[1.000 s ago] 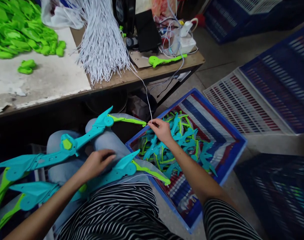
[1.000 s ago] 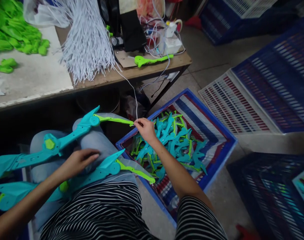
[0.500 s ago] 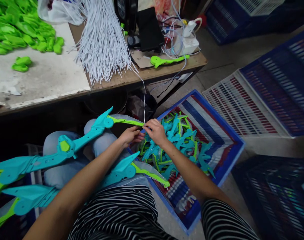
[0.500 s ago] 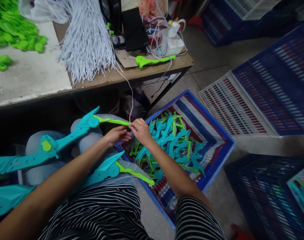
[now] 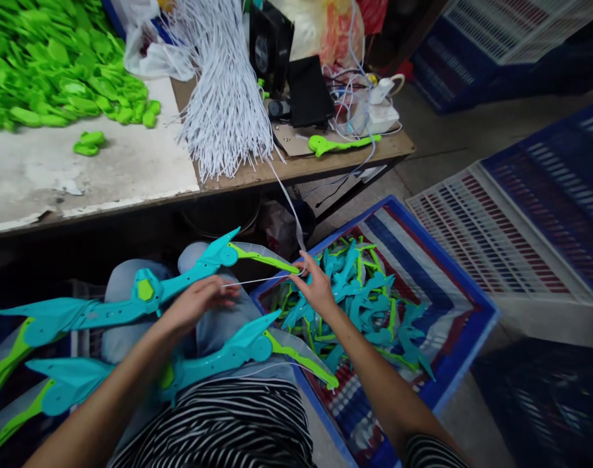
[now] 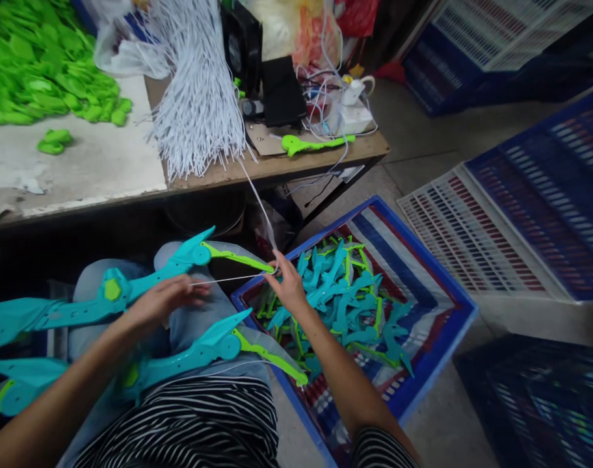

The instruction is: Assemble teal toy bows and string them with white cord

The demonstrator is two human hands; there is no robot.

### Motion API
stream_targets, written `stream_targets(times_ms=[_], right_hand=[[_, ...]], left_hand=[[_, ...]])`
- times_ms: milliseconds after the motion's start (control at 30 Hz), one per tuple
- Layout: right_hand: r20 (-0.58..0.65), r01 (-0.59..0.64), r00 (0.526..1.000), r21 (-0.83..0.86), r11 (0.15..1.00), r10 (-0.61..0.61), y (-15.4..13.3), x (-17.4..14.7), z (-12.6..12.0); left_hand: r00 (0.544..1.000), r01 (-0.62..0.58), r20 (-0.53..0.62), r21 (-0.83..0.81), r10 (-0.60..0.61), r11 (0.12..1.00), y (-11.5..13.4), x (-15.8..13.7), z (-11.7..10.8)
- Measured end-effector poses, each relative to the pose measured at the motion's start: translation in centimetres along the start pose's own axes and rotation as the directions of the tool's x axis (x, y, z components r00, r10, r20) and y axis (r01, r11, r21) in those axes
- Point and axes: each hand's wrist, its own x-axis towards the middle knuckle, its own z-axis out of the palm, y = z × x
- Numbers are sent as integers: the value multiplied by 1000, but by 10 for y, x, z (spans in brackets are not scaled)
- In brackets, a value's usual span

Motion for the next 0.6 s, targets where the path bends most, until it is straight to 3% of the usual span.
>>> stream_targets(times_ms=[67, 100, 200, 300, 400, 500, 600], right_hand=[[-3, -5, 1000, -6, 1000, 5, 0, -4, 0], [-3, -14, 1000, -13, 1000, 14, 0, -6, 1], [7, -52, 999, -37, 998, 52, 1, -9, 2], [40, -79, 996, -60, 995, 82, 5, -8, 1], [63, -51, 996, -157, 986, 61, 5, 2, -3], [-21, 96, 994, -307, 947, -107, -22, 24, 6], [43, 355, 933, -272, 895, -357, -87, 44, 47]], left_hand=[[995, -65, -81, -108, 56, 992, 15, -41, -35], [981, -119, -175, -174, 88, 978, 21, -60, -50], [862, -338, -487, -342, 143, 877, 37, -112, -86], [735, -550, -647, -393, 203, 737, 41, -150, -105], [664, -625, -709, -352, 237, 697, 33, -168, -106], [667, -584, -706, -298, 238, 755, 16, -166, -95], [731, -489, -654, -303, 195, 818, 1, -153, -79]])
